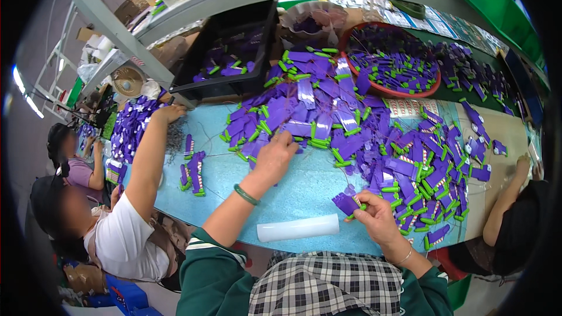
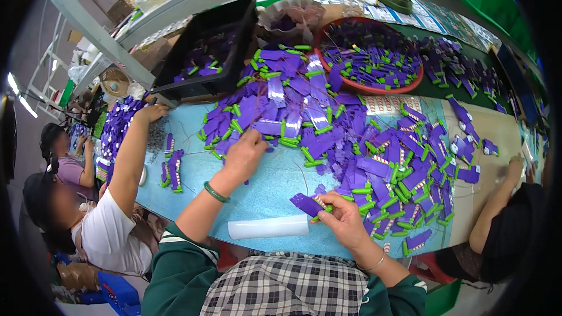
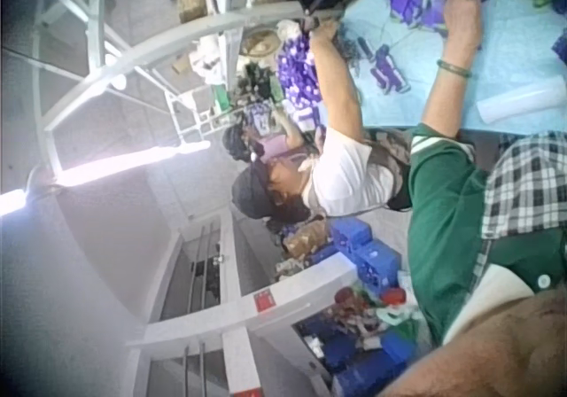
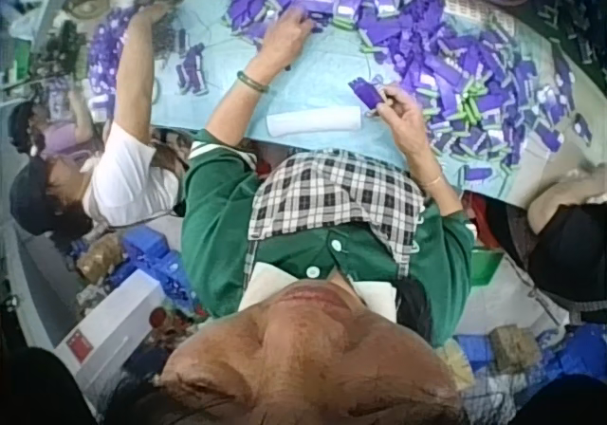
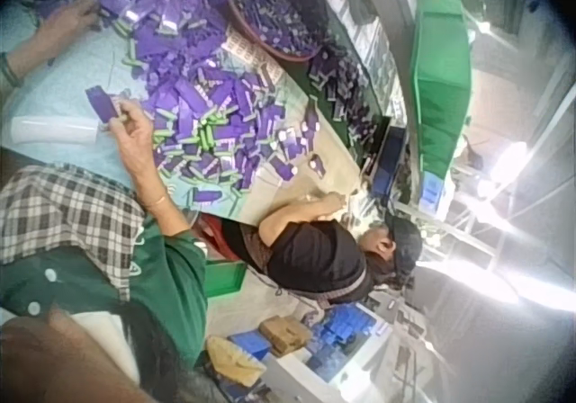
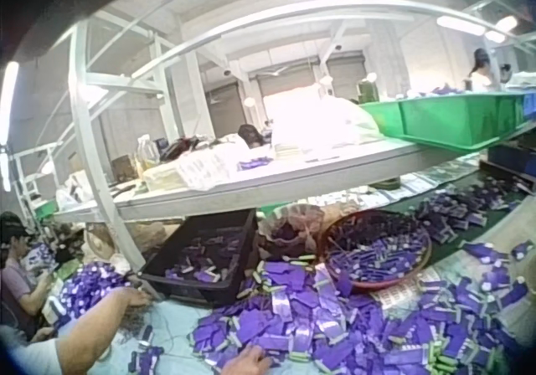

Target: The person sits at a table and repeatedly assembles small purple and green plastic components by hand. They pick up a purple piece, attach a green piece, and place the finished unit on the table. The process is continuous and repetitive throughout the video.

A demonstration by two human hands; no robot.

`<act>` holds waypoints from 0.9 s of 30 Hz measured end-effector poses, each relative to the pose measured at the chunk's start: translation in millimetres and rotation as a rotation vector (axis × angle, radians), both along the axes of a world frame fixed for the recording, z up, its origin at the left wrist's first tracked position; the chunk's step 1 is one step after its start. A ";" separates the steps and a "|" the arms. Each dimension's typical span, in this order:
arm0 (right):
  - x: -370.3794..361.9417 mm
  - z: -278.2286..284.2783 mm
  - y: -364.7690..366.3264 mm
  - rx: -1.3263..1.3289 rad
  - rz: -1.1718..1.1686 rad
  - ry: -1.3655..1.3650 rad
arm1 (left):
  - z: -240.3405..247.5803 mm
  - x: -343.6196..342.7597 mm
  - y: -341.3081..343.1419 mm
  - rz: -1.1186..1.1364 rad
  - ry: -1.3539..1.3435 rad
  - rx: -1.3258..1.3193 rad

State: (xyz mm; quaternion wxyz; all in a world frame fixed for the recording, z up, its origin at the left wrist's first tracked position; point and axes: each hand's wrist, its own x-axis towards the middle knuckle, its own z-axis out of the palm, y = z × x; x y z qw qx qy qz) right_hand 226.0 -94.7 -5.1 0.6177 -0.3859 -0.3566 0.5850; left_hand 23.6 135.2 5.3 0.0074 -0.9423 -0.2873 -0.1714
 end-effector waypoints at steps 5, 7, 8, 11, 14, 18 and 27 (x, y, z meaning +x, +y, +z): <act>4.0 3.1 -2.1 -0.004 -0.021 0.028 | 15.5 8.9 -6.8 -0.030 -0.528 -0.351; 7.2 6.0 -2.2 -0.008 -0.052 0.042 | 29.7 9.2 -10.6 0.116 -0.885 -0.710; 8.0 3.0 -3.7 0.000 -0.085 0.090 | 34.4 1.5 -7.4 0.112 -0.988 -0.799; 10.1 4.4 -5.1 0.018 -0.136 0.101 | 36.1 -40.9 -4.6 0.297 -0.558 -0.667; 8.3 2.9 -6.3 -0.031 -0.136 0.135 | 40.6 -56.7 -33.1 0.438 -0.004 -0.543; 1.8 -4.6 -4.2 -0.069 -0.108 0.148 | 14.2 -44.5 -45.9 0.517 0.162 -0.488; 7.3 -0.3 -11.0 0.003 -0.104 0.063 | -11.3 -2.7 -8.3 0.173 -0.668 -0.597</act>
